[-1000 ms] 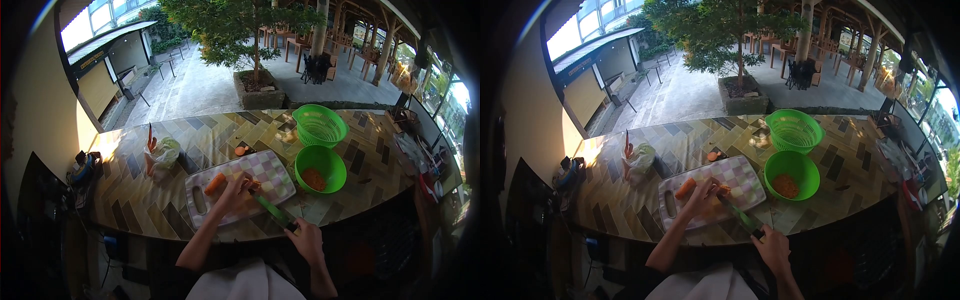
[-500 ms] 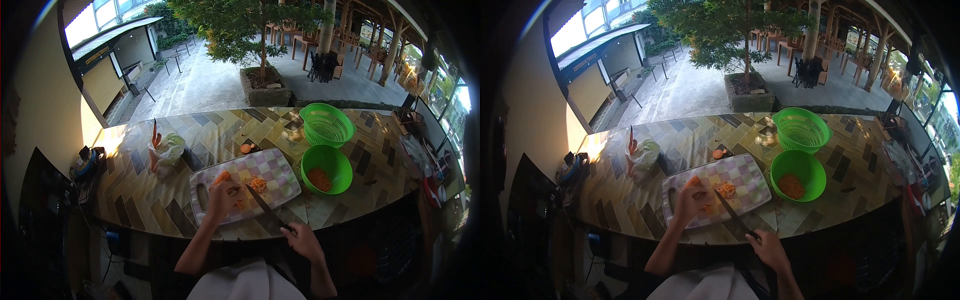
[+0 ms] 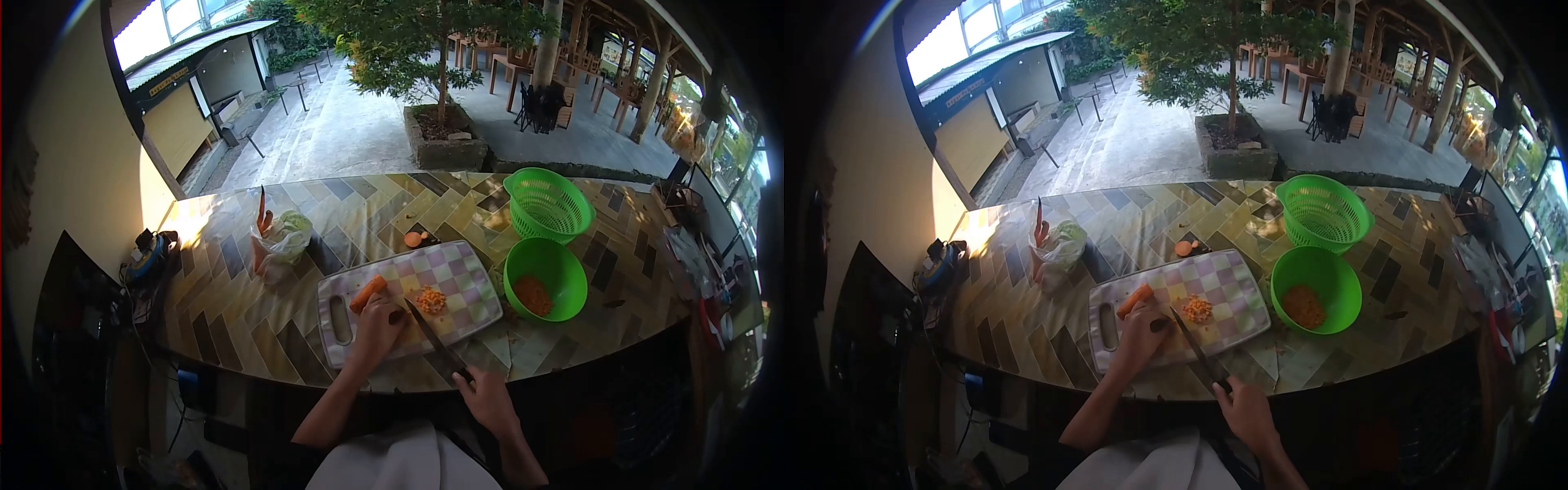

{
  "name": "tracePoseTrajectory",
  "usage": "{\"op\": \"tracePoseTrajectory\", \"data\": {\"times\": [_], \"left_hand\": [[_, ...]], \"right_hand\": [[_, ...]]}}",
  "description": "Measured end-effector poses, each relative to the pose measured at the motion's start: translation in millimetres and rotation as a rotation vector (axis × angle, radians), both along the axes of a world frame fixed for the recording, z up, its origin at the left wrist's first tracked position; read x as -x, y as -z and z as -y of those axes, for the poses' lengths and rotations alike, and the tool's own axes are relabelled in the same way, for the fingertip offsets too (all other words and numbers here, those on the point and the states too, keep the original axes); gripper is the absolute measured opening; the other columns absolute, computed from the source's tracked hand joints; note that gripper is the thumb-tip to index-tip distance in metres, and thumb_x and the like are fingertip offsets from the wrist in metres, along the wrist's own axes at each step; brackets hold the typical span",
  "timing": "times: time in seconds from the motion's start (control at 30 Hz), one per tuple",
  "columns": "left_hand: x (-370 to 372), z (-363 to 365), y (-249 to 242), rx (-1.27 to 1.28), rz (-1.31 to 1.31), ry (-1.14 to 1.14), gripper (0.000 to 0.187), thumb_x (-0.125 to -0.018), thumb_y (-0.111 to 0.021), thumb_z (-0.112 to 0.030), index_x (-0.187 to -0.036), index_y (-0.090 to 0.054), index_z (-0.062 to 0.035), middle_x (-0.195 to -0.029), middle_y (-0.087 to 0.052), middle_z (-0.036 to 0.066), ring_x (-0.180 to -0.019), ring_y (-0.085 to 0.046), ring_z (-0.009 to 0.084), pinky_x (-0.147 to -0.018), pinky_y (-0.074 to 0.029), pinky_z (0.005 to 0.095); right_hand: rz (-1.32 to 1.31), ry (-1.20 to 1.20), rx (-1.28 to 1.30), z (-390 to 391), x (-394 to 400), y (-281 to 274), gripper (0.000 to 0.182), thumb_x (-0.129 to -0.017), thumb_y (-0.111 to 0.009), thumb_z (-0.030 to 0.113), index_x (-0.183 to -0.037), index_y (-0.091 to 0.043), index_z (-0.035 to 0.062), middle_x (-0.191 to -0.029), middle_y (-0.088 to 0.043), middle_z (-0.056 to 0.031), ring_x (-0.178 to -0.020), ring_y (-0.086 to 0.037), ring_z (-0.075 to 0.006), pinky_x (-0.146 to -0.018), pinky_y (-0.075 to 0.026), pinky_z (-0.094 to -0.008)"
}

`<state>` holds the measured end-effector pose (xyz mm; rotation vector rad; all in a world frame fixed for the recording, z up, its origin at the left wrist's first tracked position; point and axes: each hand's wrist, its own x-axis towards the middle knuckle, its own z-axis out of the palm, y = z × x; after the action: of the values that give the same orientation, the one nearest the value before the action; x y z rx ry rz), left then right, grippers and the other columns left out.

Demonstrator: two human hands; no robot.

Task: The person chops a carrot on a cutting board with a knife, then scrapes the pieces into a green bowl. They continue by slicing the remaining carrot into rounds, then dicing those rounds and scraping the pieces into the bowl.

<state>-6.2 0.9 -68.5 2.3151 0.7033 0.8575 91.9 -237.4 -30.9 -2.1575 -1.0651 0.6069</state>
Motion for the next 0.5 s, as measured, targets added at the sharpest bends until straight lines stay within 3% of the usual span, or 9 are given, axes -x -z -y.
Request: {"op": "tracePoseTrajectory", "data": {"times": [0.5], "left_hand": [[-0.9, 6.2, 5.0, -0.07, 0.011, -0.035, 0.014, -0.074, -0.073, -0.007, -0.085, -0.073, 0.0002, -0.088, -0.069, 0.013, -0.095, -0.061, 0.0299, -0.084, -0.05, 0.0395]], "right_hand": [[0.208, -0.064, 0.22, -10.8, 7.7, -22.3, 0.038, -0.101, -0.053, 0.034, -0.092, -0.059, -0.0027, -0.075, -0.065, -0.0258, -0.076, -0.064, -0.0453, -0.068, -0.05, -0.0528]]}}
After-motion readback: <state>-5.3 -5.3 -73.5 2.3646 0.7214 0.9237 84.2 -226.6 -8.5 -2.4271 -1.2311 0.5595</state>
